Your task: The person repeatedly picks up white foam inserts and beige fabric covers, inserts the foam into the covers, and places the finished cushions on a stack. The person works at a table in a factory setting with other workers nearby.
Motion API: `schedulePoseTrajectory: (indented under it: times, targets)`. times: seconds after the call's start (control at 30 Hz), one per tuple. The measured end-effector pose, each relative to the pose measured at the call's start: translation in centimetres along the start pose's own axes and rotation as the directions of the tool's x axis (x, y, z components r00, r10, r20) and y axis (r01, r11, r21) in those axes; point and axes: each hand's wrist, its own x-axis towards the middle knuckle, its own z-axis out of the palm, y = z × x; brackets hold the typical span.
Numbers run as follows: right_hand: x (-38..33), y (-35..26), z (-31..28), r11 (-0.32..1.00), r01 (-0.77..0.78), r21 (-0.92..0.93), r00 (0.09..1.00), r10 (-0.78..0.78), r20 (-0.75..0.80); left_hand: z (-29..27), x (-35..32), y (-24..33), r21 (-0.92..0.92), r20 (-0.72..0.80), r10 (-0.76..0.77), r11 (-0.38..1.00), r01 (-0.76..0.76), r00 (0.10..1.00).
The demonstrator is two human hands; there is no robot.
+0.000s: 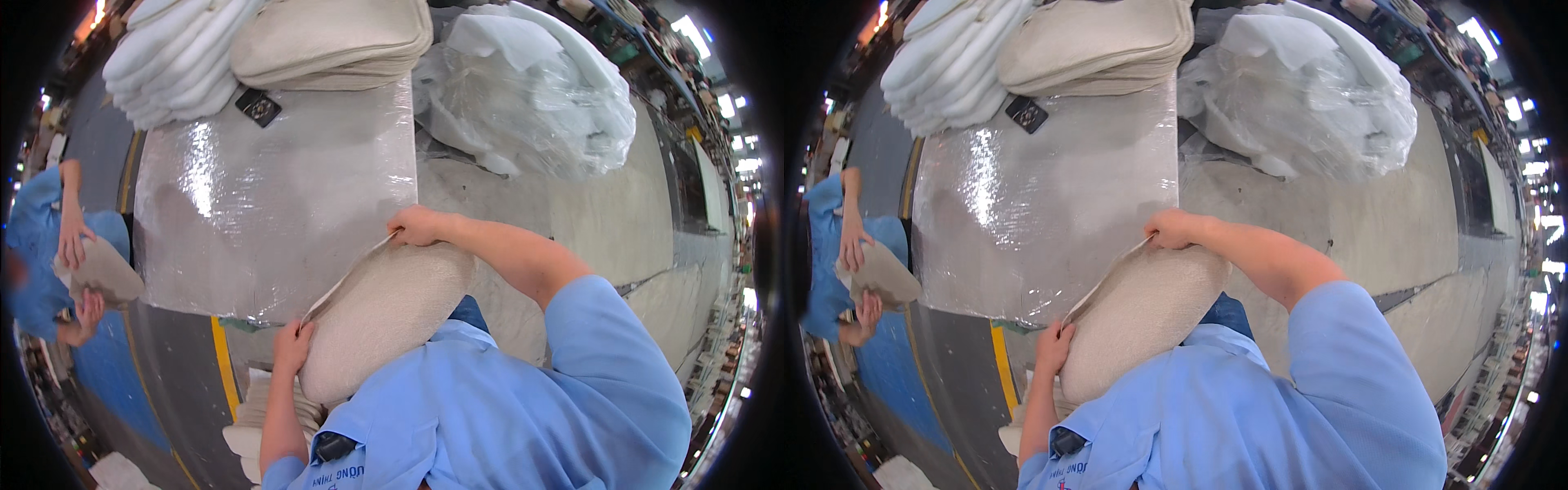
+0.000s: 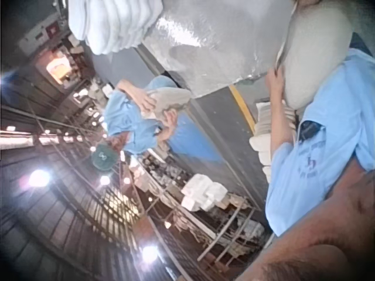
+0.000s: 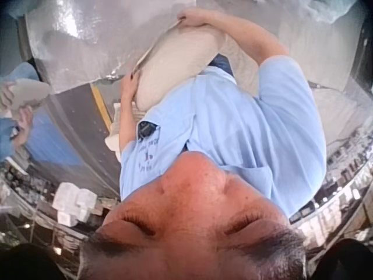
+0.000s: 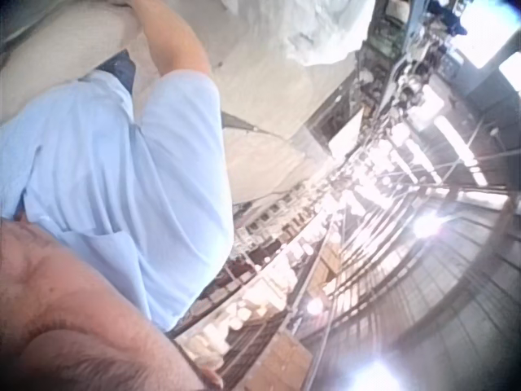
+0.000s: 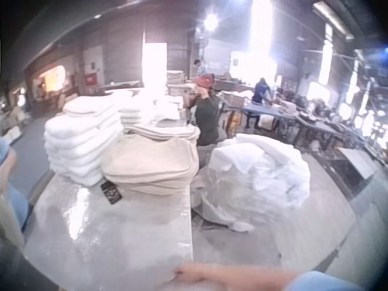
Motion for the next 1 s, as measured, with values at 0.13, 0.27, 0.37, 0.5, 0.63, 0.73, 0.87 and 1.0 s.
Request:
schedulePoseTrajectory:
  times: [0.13, 0.27, 0.37, 0.5, 0.63, 0.73, 0.87, 1.0]
  targets:
    - [0.3, 2.4, 1.5, 0.997, 0.076, -0.010, 0.975, -0.077, -0.208, 2.3, 1.1, -1.1, -0.007, -0.218, 0.068, 0.997, -0.071, 0.974]
    - [1.6, 3.2, 1.9, 0.996, 0.089, 0.019, 0.971, -0.082, -0.223, 2.1, 2.2, -1.1, 0.103, -0.248, 0.074, 0.993, -0.050, 0.966]
    - [1.1, 4.0, 0.9, 0.924, 0.088, 0.371, 0.906, 0.081, -0.416, 1.0, 2.1, -0.7, 0.161, -0.241, 0.108, 0.985, -0.070, 0.965]
    - [-6.7, 10.0, 3.7, 0.428, 0.279, 0.860, 0.673, 0.551, -0.493, 1.2, 2.3, 1.3, 0.152, -0.158, 0.278, 0.955, -0.254, 0.948]
    - [-12.1, 6.9, 13.5, 0.111, 0.007, 0.994, 0.913, 0.405, -0.052, 1.3, 5.4, 4.1, 0.255, 0.008, 0.327, 0.913, -0.319, 0.945]
    - [-10.3, 1.3, 18.1, 0.053, 0.049, 0.997, 0.885, 0.460, -0.067, 3.6, 8.7, 9.8, 0.273, 0.064, 0.421, 0.864, -0.422, 0.905]
    - [-8.4, -0.2, 20.0, -0.056, 0.349, 0.935, 0.676, 0.706, -0.210, 8.5, 11.6, 15.9, 0.414, 0.170, 0.452, 0.773, -0.480, 0.876]
    - [-8.3, -3.3, 20.4, -0.141, 0.566, 0.812, 0.541, 0.807, -0.237, 12.4, 10.5, 15.1, 0.244, 0.111, 0.393, 0.880, -0.408, 0.913]
